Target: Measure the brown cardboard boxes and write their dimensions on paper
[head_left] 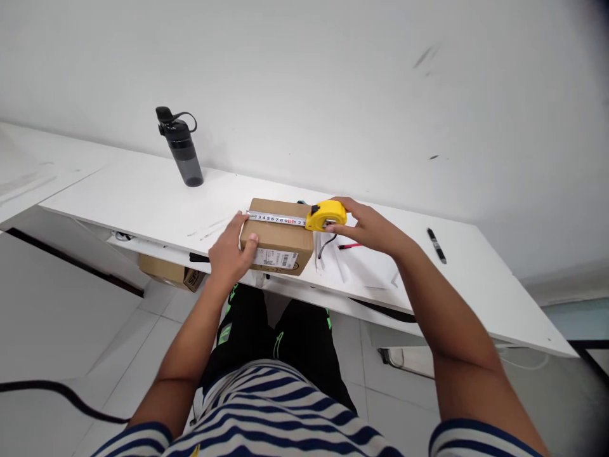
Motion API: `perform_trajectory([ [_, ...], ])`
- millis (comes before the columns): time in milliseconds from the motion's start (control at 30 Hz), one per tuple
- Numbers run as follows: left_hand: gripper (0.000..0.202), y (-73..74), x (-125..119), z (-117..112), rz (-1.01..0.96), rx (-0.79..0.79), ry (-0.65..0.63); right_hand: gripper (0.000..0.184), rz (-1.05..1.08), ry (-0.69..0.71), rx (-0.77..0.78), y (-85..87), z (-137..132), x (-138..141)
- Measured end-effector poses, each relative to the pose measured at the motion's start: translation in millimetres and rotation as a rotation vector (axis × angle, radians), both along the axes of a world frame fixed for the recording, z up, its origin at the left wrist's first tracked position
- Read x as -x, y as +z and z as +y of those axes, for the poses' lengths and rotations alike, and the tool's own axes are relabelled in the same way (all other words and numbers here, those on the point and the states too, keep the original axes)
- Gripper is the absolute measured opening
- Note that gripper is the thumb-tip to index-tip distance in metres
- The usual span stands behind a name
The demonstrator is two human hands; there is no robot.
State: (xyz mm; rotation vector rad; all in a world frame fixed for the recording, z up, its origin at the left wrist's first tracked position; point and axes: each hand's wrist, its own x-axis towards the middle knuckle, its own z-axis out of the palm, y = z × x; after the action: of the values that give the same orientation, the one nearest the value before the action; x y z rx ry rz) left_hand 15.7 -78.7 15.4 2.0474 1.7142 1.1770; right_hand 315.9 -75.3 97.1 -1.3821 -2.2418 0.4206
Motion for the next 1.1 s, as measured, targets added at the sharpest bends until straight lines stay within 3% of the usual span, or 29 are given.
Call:
perform_trajectory([
  [100, 0.048, 17.7, 5.5, 5.2, 0.158, -0.028, -0.011, 0.049, 0.068, -0.071, 0.067, -3.6, -7.4, -17.0],
  [233, 0.043, 32.2, 5.4, 9.1, 0.282, -0.046, -0.009, 0.05, 0.114, -0.095, 0.074, -7.6, -12.2, -20.1],
  [500, 0.044, 30.7, 2.5, 6.1, 0.305, -0.037, -0.008, 0.049, 0.17, -0.085, 0.06, -5.7, -1.8, -12.4],
  [633, 0.045, 28.7, 2.8, 6.6, 0.294, -0.031, -0.008, 0.051, 0.189, -0.042, 0.043, -5.0, 14.2, 12.0],
  [900, 0.043, 25.8, 3.1, 4.3, 0.256, -0.017, 0.009, 0.058, 0.182, 0.128, 0.024, -1.7, 46.8, 94.0],
  [1100, 0.049, 16.3, 5.7, 7.4, 0.126, -0.032, -0.05, 0.052, 0.154, 0.14, 0.031, 3.8, 51.0, 113.5],
])
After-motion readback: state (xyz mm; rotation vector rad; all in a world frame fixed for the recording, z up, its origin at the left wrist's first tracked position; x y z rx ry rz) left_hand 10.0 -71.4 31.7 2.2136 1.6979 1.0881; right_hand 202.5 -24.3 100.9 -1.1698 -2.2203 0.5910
